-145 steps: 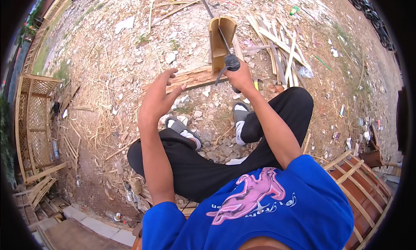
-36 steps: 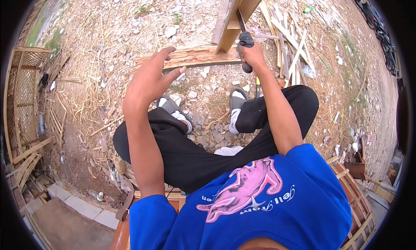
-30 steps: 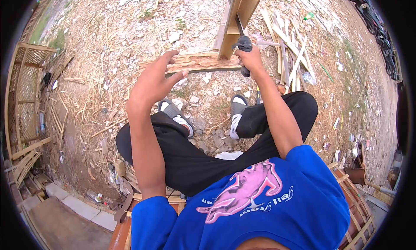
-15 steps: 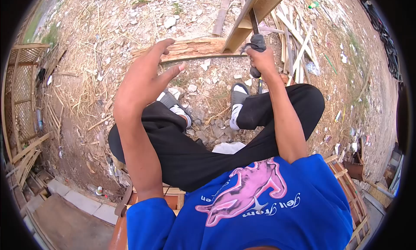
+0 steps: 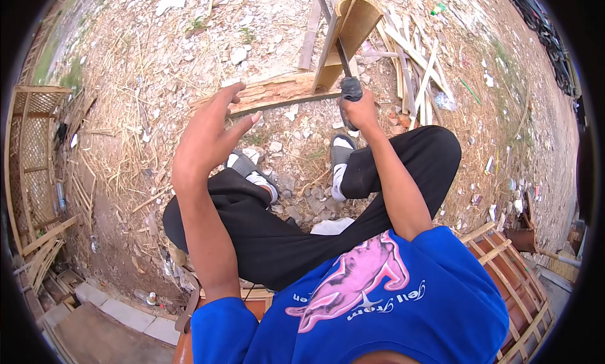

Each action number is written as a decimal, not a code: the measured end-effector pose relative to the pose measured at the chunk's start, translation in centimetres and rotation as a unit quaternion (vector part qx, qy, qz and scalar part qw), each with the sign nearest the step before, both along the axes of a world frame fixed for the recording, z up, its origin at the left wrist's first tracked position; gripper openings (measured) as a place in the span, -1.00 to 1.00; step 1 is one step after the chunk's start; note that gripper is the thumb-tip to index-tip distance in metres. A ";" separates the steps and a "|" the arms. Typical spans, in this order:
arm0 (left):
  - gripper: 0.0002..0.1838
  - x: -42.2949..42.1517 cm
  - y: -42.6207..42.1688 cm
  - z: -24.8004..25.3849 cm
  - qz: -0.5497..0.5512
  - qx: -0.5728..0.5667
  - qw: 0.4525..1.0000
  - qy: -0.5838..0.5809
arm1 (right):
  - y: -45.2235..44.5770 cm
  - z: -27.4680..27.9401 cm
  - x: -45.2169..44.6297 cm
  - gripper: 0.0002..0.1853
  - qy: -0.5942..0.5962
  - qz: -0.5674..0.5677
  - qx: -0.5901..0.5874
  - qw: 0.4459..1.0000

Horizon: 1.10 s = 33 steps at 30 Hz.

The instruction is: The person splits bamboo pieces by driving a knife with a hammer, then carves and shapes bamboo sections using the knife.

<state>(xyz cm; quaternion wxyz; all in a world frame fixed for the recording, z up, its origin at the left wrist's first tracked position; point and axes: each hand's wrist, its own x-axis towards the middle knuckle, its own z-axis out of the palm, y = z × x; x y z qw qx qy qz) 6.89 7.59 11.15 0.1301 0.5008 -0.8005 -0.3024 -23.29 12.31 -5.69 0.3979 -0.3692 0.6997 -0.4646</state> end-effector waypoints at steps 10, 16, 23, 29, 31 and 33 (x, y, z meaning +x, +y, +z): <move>-0.51 -10.1 -2.3 -2.5 -0.083 -0.039 0.823 0.561 | 2.8 -1.5 0.1 -0.58 0.114 0.154 -0.064 0.979; -0.69 -10.9 -2.9 -3.3 -0.068 0.034 0.856 0.512 | 2.7 -1.8 1.6 -0.62 0.129 0.147 -0.092 0.976; -0.74 -12.4 -1.2 -3.7 -0.045 0.023 0.823 0.566 | 3.0 -1.6 2.3 -0.65 0.082 0.115 -0.040 0.989; -0.67 -14.4 0.6 -3.9 -0.021 -0.012 0.826 0.563 | 4.2 -2.0 2.2 -0.71 0.069 0.077 -0.085 0.991; -0.62 -14.9 0.6 -4.0 -0.008 -0.026 0.832 0.555 | 4.1 -1.5 1.8 -0.73 0.095 0.071 -0.071 0.990; -0.61 -15.0 0.5 -4.6 -0.004 -0.017 0.797 0.604 | 4.8 -1.7 2.5 -0.74 0.105 0.053 -0.056 0.992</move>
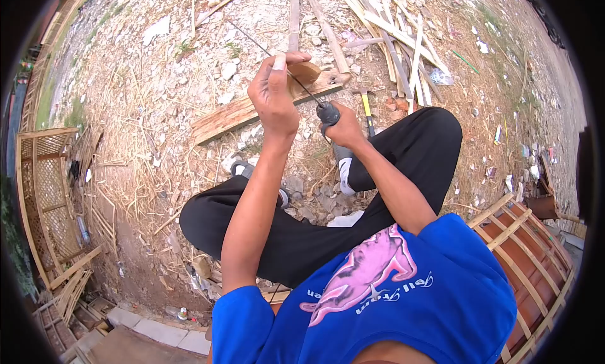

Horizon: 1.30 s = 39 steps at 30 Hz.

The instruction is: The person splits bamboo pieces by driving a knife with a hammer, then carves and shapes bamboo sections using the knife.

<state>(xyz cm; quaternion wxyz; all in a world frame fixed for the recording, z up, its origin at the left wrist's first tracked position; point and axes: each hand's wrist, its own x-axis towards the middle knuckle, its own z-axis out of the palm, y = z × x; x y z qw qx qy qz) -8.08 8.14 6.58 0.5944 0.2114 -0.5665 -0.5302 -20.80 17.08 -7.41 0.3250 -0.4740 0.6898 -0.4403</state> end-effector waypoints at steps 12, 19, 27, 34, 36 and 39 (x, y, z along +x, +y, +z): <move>0.03 1.9 -4.6 0.9 -0.321 0.050 0.943 -0.072 | -1.9 1.2 -5.3 -0.67 -0.002 0.193 0.055 0.980; 0.05 1.4 -4.0 2.4 -0.324 0.028 0.934 -0.147 | -4.0 1.3 -7.0 -0.68 -0.024 0.279 0.026 0.960; 0.00 1.5 -3.3 1.0 -0.320 0.067 0.936 -0.126 | -2.4 1.5 -5.1 -0.73 0.039 0.176 0.007 0.984; -0.04 1.1 -2.5 0.8 -0.333 0.051 0.930 -0.150 | -1.9 0.0 -5.5 -0.74 0.031 0.181 -0.028 0.983; -0.04 1.4 -2.4 1.0 -0.334 0.064 0.930 -0.142 | -1.5 0.4 -5.0 -0.76 0.044 0.178 -0.007 0.983; -0.04 1.5 -1.9 0.7 -0.321 0.065 0.935 -0.139 | -0.9 1.1 -4.3 -0.78 0.038 0.152 0.038 0.987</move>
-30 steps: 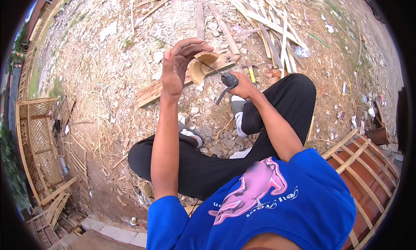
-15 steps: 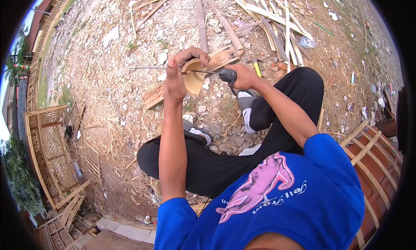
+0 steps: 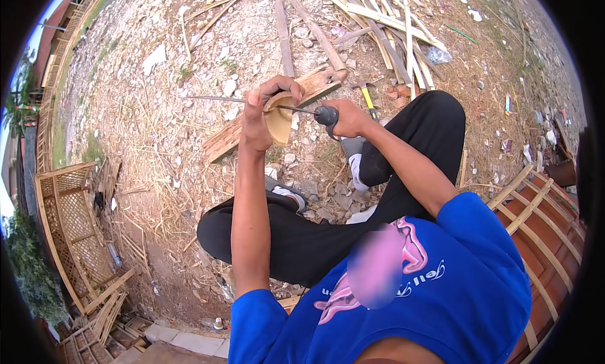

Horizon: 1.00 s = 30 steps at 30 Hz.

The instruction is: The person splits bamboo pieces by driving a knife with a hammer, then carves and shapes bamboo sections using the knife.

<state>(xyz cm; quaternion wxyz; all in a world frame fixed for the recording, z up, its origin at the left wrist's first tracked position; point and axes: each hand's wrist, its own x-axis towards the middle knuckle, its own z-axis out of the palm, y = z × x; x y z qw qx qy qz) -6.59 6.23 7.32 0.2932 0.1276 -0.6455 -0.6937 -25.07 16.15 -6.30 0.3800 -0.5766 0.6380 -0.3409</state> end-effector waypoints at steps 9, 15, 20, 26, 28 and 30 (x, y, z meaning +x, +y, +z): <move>-0.21 -2.2 1.4 -0.7 -0.026 -0.070 0.997 -0.022 | 4.3 2.6 0.0 -0.71 0.052 -0.050 0.104 0.992; 0.06 -1.3 0.6 0.5 -0.013 -0.035 0.999 -0.010 | 4.0 2.5 1.2 -0.65 -0.004 -0.054 0.061 0.997; -0.36 1.7 -0.8 1.0 0.420 -0.053 0.904 -0.051 | 2.9 3.7 6.5 -0.58 -0.215 -0.177 0.112 0.954; -0.60 4.6 4.3 -3.7 0.255 0.199 0.901 -0.289 | -1.4 5.5 12.7 -0.32 -0.397 -0.164 0.090 0.899; -0.63 5.2 4.6 -6.9 0.301 0.274 0.894 -0.187 | -2.1 6.4 13.9 -0.25 -0.397 -0.147 0.107 0.900; -0.64 5.4 4.6 -5.2 0.320 0.280 0.887 -0.179 | -2.5 4.4 16.3 -0.31 -0.487 -0.143 0.014 0.862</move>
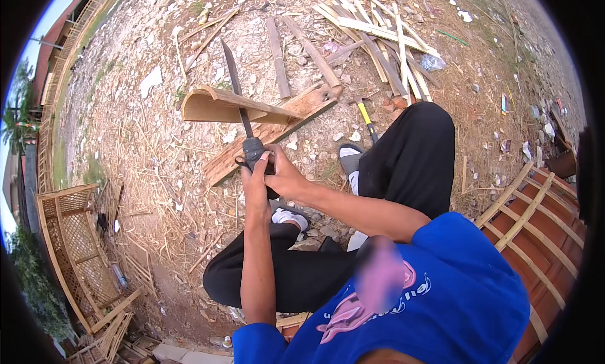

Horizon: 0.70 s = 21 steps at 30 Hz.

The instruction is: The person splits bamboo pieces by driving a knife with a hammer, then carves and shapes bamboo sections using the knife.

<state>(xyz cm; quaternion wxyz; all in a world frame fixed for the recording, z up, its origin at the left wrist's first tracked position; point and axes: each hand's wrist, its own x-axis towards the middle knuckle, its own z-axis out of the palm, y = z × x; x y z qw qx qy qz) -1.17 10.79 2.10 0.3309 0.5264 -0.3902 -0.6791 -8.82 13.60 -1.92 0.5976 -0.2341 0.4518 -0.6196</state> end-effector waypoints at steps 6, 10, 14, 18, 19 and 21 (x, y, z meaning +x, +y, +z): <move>-0.72 0.6 -1.6 -0.4 -0.016 -0.033 0.998 -0.057 | 3.1 0.8 -4.7 -0.38 0.353 0.139 -0.104 0.920; -0.74 0.9 -3.4 -0.7 -0.020 -0.064 0.993 -0.100 | 8.9 13.0 -16.4 -0.61 0.355 0.093 -0.203 0.908; -0.73 0.7 -3.4 -0.3 -0.009 -0.090 0.982 -0.167 | 12.9 9.1 -28.4 -0.77 0.222 -0.376 -0.174 0.883; -0.70 1.5 -3.7 -0.2 -0.043 -0.091 0.966 -0.238 | 14.3 -12.6 -32.4 -0.76 0.454 -0.133 0.239 0.848; -0.68 1.5 -3.6 0.1 -0.063 -0.091 0.966 -0.235 | 15.7 -15.5 -31.6 -0.75 0.497 -0.032 0.297 0.815; -0.69 1.8 -2.9 -0.2 -0.074 -0.089 0.965 -0.236 | 18.2 -17.5 -30.0 -0.74 0.510 0.053 0.356 0.781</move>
